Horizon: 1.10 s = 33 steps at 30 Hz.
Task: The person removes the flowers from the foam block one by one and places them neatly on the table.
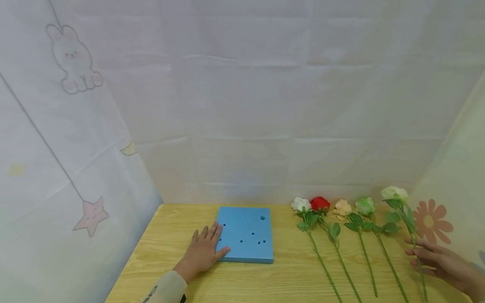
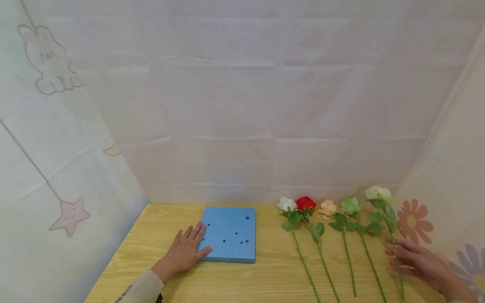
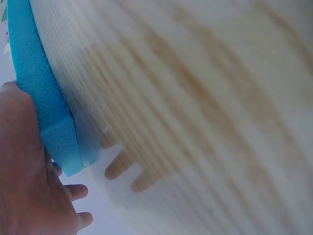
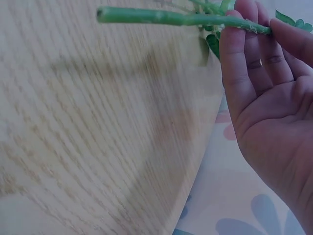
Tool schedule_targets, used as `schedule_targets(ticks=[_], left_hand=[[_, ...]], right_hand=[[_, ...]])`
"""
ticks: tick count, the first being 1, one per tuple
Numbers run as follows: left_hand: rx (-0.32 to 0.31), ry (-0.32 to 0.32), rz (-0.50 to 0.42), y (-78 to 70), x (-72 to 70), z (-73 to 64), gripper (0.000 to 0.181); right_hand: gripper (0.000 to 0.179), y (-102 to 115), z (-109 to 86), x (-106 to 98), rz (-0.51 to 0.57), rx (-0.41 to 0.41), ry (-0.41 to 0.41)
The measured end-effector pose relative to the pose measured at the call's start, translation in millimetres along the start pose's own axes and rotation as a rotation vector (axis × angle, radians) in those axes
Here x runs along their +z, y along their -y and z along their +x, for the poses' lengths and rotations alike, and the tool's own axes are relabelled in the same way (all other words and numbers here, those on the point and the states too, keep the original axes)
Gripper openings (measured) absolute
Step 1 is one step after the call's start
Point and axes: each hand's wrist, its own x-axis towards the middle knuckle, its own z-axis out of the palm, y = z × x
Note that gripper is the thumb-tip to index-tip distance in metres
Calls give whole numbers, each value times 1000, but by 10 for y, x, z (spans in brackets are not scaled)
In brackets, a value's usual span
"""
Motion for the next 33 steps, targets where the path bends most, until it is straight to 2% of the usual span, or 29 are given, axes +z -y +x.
schedule_targets(ticks=[7, 19, 27, 33], left_hand=[[8, -20, 8, -26, -31, 3, 88], [19, -37, 17, 17, 43, 2, 89], [25, -28, -21, 14, 34, 2, 90], [-2, -11, -1, 0, 12, 9, 90]], right_hand=[[55, -68, 37, -89, 40, -2, 67], [48, -146, 40, -164, 32, 31, -28], [51, -199, 60, -178, 41, 16, 16], [51, -278, 89, -192, 85, 18, -1]])
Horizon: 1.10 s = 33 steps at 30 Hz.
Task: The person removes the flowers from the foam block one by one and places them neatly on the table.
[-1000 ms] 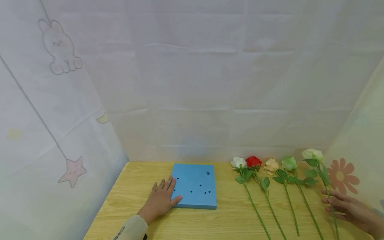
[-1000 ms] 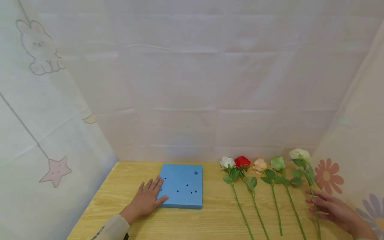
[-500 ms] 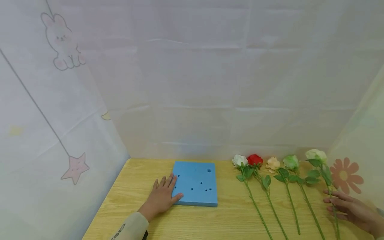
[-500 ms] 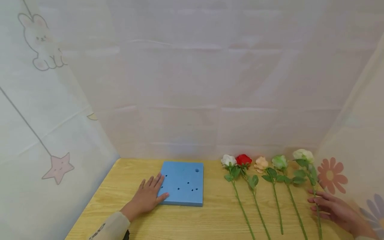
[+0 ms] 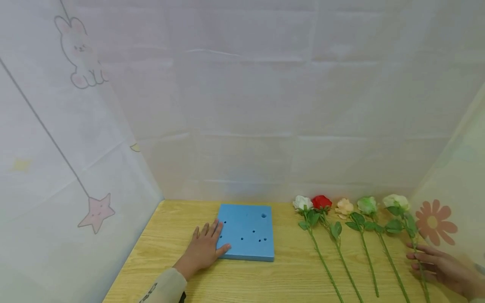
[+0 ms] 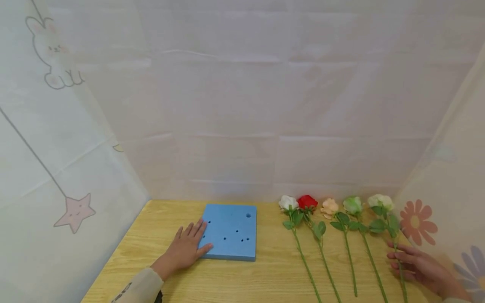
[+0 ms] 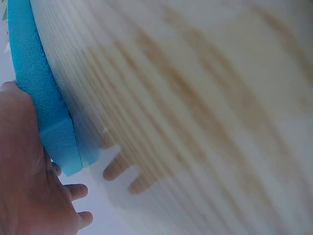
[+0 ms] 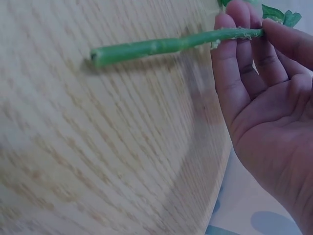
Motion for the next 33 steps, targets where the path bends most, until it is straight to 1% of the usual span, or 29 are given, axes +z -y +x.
schedule_targets(ticks=[2, 5, 9, 11, 13, 18, 19, 25, 27, 33], left_hand=[[-4, 2, 7, 2, 1, -1, 89], [-2, 3, 2, 0, -2, -9, 89], [3, 10, -13, -15, -12, -28, 88], [8, 5, -23, -23, -18, -40, 88], [22, -9, -34, -8, -1, -43, 87], [35, -23, -42, 5, 18, -49, 90], [27, -17, -43, -12, -2, -54, 90], [21, -7, -26, 22, 43, -10, 90], [18, 1, -17, 25, 41, -3, 90], [15, 5, -11, -13, -22, -10, 87]], right_hand=[[51, -33, 7, -16, 16, -5, -2], [46, -86, 5, -40, 40, -11, -27], [30, -119, -1, -64, 37, -6, -106], [31, -119, 5, -65, 21, -4, -137], [31, -117, 17, -55, 10, -5, -150], [32, -124, 54, -19, 16, -7, -124], [34, -126, 63, -14, 21, 0, -121], [35, -135, 86, -9, 21, 10, -113], [32, -137, 81, -19, 18, 4, -108], [30, -125, 77, -46, 17, -7, -89]])
